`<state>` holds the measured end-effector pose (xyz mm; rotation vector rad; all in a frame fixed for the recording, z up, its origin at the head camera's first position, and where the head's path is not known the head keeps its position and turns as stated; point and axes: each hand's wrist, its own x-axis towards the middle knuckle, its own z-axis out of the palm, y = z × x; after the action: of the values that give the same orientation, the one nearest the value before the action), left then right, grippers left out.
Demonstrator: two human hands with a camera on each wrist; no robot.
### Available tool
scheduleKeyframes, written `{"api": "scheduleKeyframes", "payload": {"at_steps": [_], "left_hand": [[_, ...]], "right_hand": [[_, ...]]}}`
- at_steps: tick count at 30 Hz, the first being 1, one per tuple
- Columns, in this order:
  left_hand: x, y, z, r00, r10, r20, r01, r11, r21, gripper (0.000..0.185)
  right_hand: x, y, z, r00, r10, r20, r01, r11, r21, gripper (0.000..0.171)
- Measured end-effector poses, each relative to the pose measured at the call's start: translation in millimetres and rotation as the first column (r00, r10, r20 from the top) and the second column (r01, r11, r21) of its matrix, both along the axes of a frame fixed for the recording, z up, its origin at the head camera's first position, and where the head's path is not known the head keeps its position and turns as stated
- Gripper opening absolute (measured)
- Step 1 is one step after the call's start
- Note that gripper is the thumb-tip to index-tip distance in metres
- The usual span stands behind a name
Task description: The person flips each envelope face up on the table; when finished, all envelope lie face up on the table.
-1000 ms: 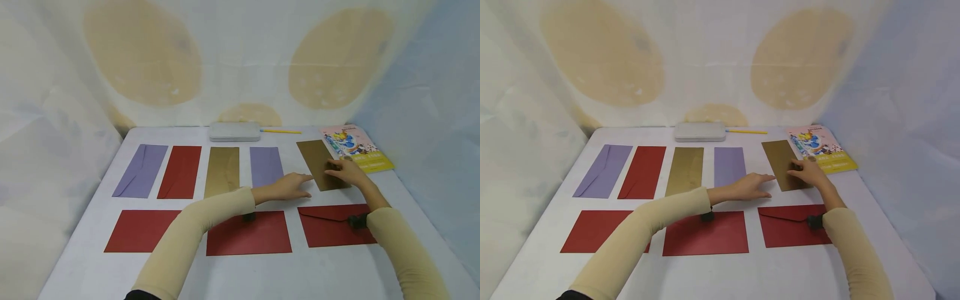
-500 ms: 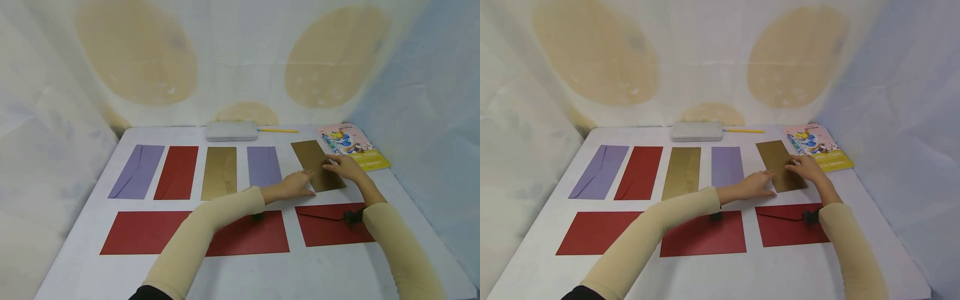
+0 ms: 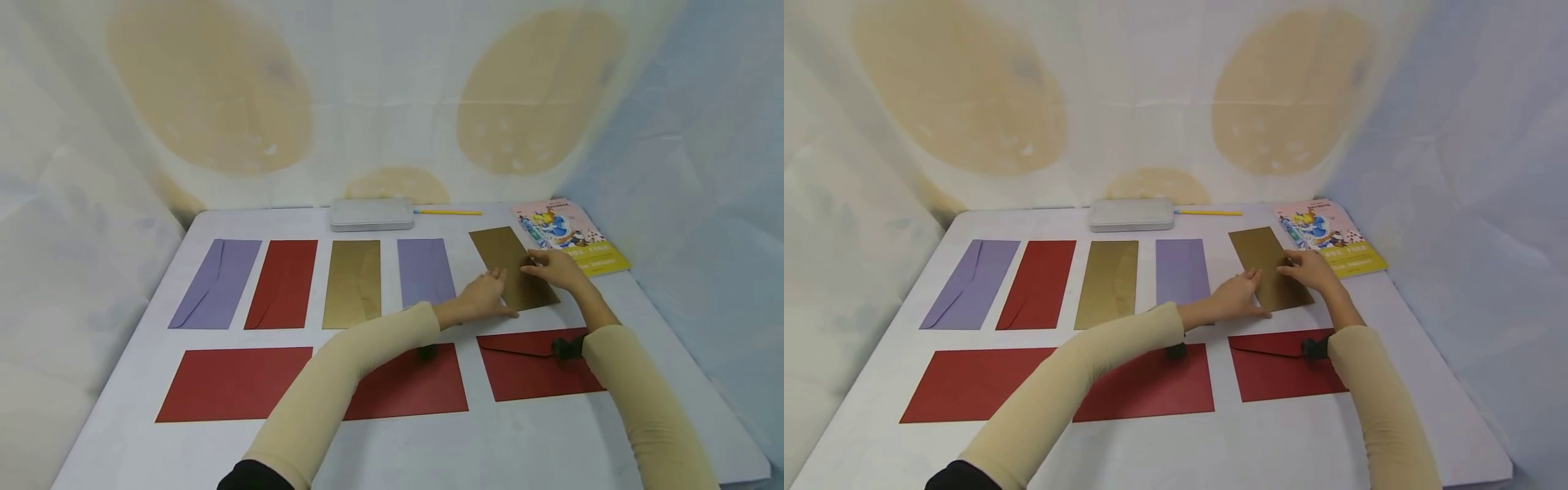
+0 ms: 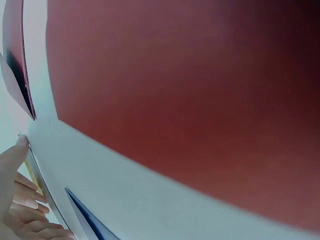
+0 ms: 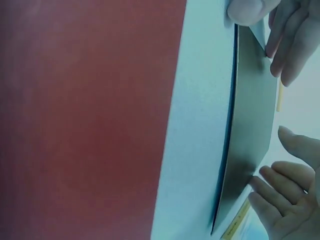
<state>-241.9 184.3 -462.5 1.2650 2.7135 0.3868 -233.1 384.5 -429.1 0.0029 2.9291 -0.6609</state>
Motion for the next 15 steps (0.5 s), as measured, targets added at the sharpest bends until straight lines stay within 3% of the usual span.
{"api": "scheduleKeyframes", "payload": {"at_steps": [7,15], "left_hand": [[-0.7,1.6,-3.3,1.000,-0.001,-0.004,0.001,1.000,0.001,0.100],[-1.2,0.3,-5.7,1.000,-0.003,-0.020,0.003,1.000,0.003,0.098]], "right_hand": [[1.2,1.8,-2.1,0.999,-0.032,-0.012,0.031,0.997,-0.076,0.066],[10.6,5.1,10.2,0.997,-0.077,0.014,0.078,0.981,-0.177,0.069]]}}
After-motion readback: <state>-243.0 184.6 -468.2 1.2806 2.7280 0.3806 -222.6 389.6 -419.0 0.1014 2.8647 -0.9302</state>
